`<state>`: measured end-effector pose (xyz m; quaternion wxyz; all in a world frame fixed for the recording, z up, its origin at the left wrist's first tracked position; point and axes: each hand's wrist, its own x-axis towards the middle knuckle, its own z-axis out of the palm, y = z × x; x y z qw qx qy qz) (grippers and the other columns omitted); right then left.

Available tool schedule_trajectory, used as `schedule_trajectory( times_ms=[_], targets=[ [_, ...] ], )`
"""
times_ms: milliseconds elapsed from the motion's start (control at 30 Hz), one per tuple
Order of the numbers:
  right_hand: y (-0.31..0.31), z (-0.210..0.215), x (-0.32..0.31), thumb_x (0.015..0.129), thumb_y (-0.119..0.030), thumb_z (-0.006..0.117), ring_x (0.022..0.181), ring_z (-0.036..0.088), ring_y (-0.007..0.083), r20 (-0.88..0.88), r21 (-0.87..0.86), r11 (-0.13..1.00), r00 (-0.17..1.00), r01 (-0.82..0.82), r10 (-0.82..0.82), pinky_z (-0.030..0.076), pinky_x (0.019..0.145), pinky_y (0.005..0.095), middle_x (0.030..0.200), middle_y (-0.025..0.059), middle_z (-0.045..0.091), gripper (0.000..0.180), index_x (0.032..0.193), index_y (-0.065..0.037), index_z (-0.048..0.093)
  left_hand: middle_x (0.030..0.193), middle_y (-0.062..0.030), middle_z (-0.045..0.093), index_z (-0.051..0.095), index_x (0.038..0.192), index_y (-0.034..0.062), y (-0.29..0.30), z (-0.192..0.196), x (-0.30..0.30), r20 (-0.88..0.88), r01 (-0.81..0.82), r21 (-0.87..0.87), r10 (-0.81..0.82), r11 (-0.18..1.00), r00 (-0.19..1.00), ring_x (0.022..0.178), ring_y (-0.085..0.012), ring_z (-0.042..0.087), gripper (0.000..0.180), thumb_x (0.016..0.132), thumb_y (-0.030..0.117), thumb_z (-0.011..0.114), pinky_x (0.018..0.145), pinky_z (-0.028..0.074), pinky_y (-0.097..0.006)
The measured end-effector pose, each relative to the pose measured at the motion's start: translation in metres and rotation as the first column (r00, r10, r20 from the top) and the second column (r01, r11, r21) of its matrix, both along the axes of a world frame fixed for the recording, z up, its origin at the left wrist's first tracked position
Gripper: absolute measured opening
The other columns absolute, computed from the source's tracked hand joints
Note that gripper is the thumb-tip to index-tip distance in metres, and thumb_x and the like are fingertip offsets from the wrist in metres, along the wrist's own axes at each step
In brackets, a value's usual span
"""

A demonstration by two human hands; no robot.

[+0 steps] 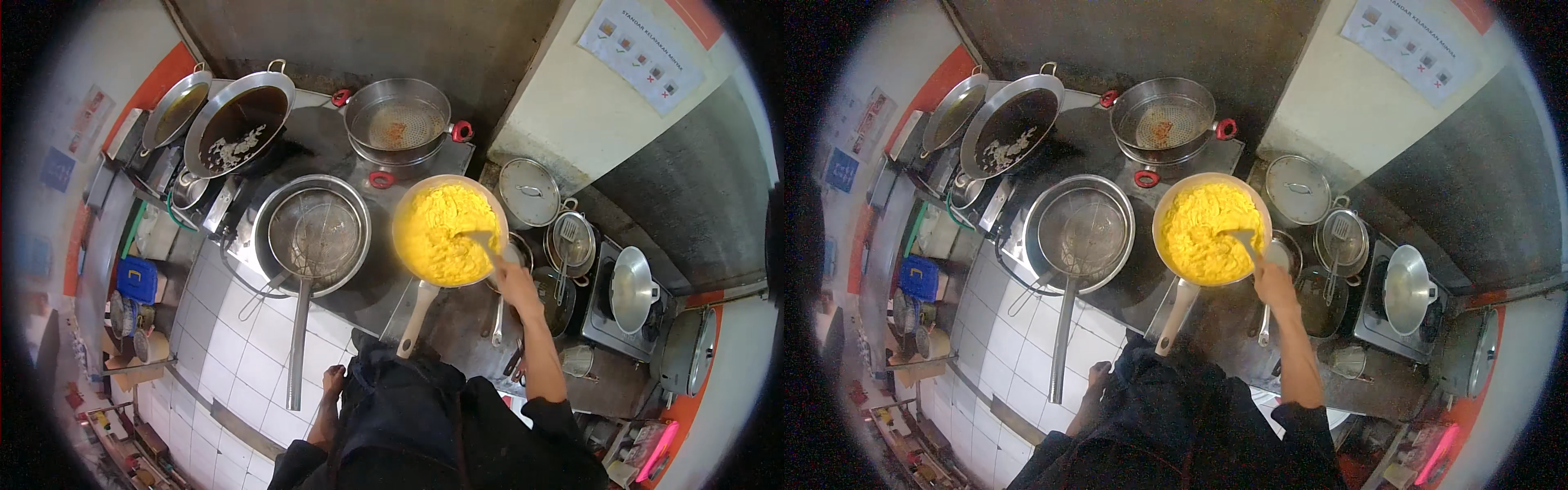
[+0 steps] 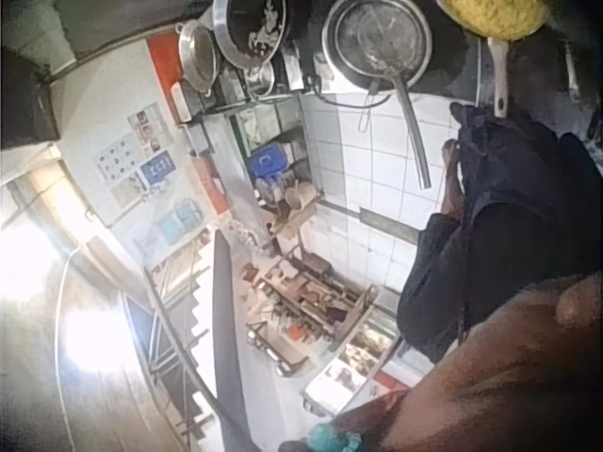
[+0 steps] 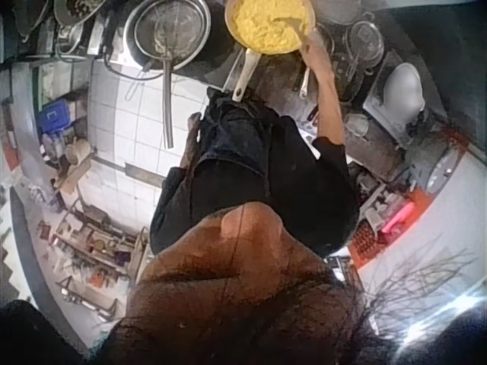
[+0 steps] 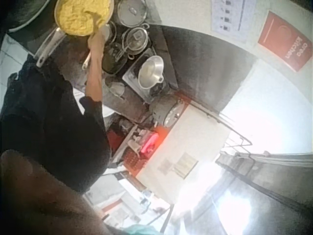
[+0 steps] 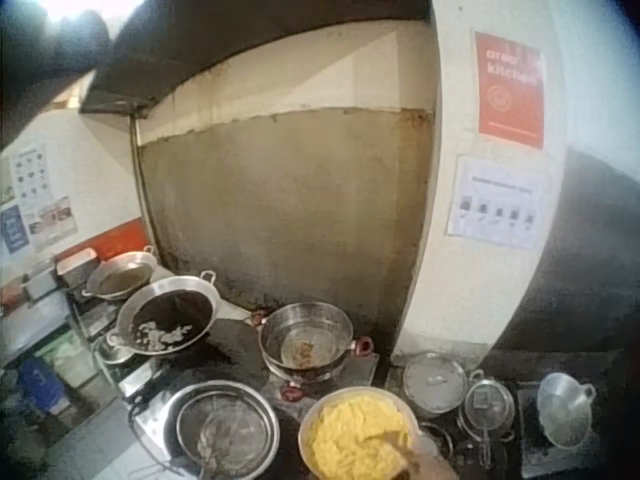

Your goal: The person cooks scrambled eggs in a pan, holding the pan handle by hand and stirring and folding the eggs with a spatula.

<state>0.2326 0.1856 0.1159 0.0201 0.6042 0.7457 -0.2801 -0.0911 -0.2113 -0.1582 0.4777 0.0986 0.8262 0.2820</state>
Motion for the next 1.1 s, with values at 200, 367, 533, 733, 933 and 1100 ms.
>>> schedule_trajectory(
  times_ms=[200,367,533,733,933,1100],
  targets=[
    [0.001,-0.054,-0.040,0.089,-0.018,0.051,0.088,0.060,0.0447,-0.205,0.143,0.987,0.978,0.066,-0.036,0.047,0.077,0.0502,0.088,0.0268,0.063,0.036,0.125,-0.015,0.057,0.100,-0.0163,0.069,0.068,0.107,0.0030,0.006,0.001,-0.004,-0.056,0.112,-0.050,-0.115,0.992,0.992,0.093,-0.0273,0.066,0.039,0.080,0.031,0.060,0.082,0.050,-0.036],
    [-0.025,0.009,-0.021,0.089,-0.019,0.052,0.091,0.061,0.0434,-0.193,-0.057,0.994,0.978,-0.089,0.077,0.048,0.080,0.0485,0.092,0.0270,0.063,0.033,0.121,-0.012,0.059,0.099,-0.0158,0.069,0.068,0.106,0.0036,-0.021,-0.035,-0.011,-0.285,0.379,0.088,-0.342,0.921,0.896,0.089,-0.0269,0.066,0.038,0.080,0.030,0.059,0.081,0.050,-0.037],
    [0.010,-0.007,-0.008,0.091,-0.016,0.047,0.091,0.061,0.0420,-0.025,0.048,0.998,0.999,0.041,-0.040,0.047,0.079,0.0497,0.092,0.0250,0.064,0.040,0.130,-0.016,0.052,0.095,-0.0155,0.069,0.067,0.107,0.0009,0.020,0.008,-0.006,0.008,0.120,-0.005,-0.120,0.993,0.993,0.084,-0.0250,0.067,0.038,0.083,0.028,0.057,0.078,0.051,-0.037],
    [-0.005,-0.018,-0.047,0.088,-0.020,0.051,0.089,0.061,0.0431,-0.202,0.062,0.997,0.979,0.050,-0.037,0.048,0.078,0.0486,0.092,0.0248,0.064,0.028,0.110,-0.007,0.062,0.092,-0.0153,0.069,0.065,0.108,-0.0023,0.020,0.015,-0.004,0.023,-0.012,0.008,0.012,1.000,1.000,0.075,-0.0225,0.067,0.039,0.083,0.028,0.057,0.071,0.052,-0.035],
    [-0.002,0.019,-0.003,0.089,-0.022,0.052,0.092,0.060,0.0433,0.017,-0.047,0.995,0.996,-0.092,0.093,0.047,0.081,0.0483,0.097,0.0253,0.064,0.034,0.120,-0.012,0.060,0.093,-0.0147,0.069,0.065,0.108,-0.0017,-0.004,-0.021,-0.011,-0.046,0.083,0.091,-0.079,0.992,0.996,0.078,-0.0225,0.067,0.040,0.081,0.028,0.061,0.073,0.052,-0.035],
    [0.017,-0.035,-0.047,0.090,-0.024,0.051,0.096,0.059,0.0426,-0.115,0.062,0.995,0.990,0.084,-0.077,0.047,0.082,0.0476,0.099,0.0287,0.062,0.036,0.123,-0.011,0.058,0.098,-0.0164,0.069,0.067,0.105,-0.0001,-0.018,-0.038,-0.011,-0.275,0.382,0.118,-0.340,0.917,0.900,0.087,-0.0240,0.066,0.038,0.080,0.028,0.063,0.080,0.051,-0.035]
  ],
)
